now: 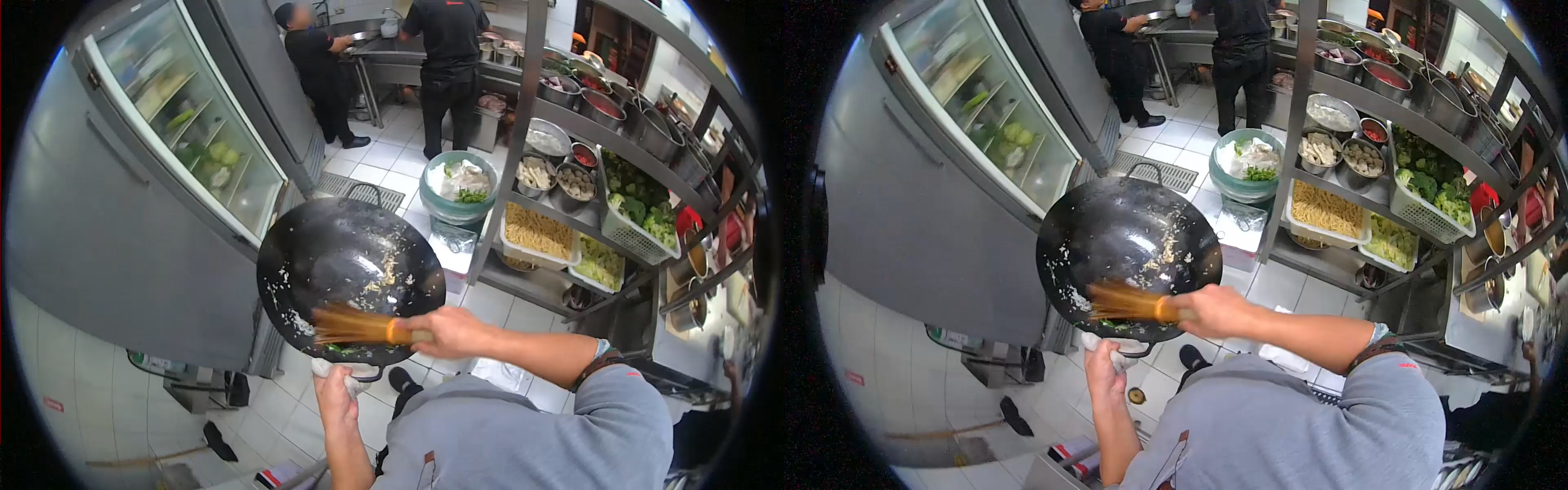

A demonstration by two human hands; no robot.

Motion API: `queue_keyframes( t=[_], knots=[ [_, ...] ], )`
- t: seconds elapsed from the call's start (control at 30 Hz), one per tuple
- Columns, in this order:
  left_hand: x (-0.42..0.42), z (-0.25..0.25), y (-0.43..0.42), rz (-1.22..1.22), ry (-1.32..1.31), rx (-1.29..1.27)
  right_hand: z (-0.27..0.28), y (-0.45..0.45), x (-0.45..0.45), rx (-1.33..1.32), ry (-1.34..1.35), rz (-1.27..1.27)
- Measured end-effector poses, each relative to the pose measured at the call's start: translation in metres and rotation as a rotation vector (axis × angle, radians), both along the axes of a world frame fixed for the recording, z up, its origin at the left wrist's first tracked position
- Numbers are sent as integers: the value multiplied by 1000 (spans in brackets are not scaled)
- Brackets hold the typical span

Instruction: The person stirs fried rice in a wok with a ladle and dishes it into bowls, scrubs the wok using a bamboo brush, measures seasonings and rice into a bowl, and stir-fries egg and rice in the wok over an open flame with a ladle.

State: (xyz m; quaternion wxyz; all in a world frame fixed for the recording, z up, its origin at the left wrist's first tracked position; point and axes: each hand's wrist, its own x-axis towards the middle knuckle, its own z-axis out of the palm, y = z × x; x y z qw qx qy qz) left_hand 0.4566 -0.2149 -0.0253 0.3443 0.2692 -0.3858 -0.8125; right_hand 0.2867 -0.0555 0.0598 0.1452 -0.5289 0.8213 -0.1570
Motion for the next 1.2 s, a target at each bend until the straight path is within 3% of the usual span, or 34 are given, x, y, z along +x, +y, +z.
queue_keyframes(
  t=[0.13, 0.23, 0.37, 0.43, 0.57, 0.63, 0.67, 0.77, 0.8, 0.83, 0.9, 1.0, 1.03, 1.07, 1.17, 1.2],
  knots=[
    [-5, -39, -22, 19, 15, 47, -44, -32, -64, 137, 187, -180],
    [-23, -31, -35, -17, 20, 7, -30, -50, -75, 123, 317, -222],
    [-27, -65, -54, -14, 12, -5, -63, -52, 2, -22, 93, -86],
    [-31, -85, -72, -47, 51, -24, -98, -62, -13, -91, 127, -134],
    [-61, -112, -108, -112, 53, 30, -141, -82, -116, 217, 325, -447],
    [-87, -130, -128, -76, 77, -23, -158, -94, -153, 68, 434, -468],
    [-101, -146, -138, -73, 81, -13, -165, -101, -163, 135, 492, -485],
    [-129, -189, -180, -48, 37, 74, -187, -131, -149, 114, 467, -496],
    [-129, -201, -193, -95, 27, 77, -184, -151, -122, 251, 354, -531],
    [-105, -167, -183, -100, -30, 52, -178, -147, -100, 176, 256, -420],
    [-103, -158, -190, -82, -32, 88, -203, -169, -97, 107, 181, -323],
    [-106, -142, -199, -150, -52, 34, -206, -184, -163, 43, 160, -653],
    [-118, -134, -192, -64, -100, 38, -201, -170, -185, 38, 172, -762],
    [-117, -130, -191, 45, -136, 42, -198, -165, -188, 35, 158, -744],
    [-115, -131, -193, -38, -161, -25, -183, -147, -169, 58, 245, -745],
    [-116, -128, -193, -39, -167, -21, -174, -143, -133, 18, 207, -631]
  ],
)
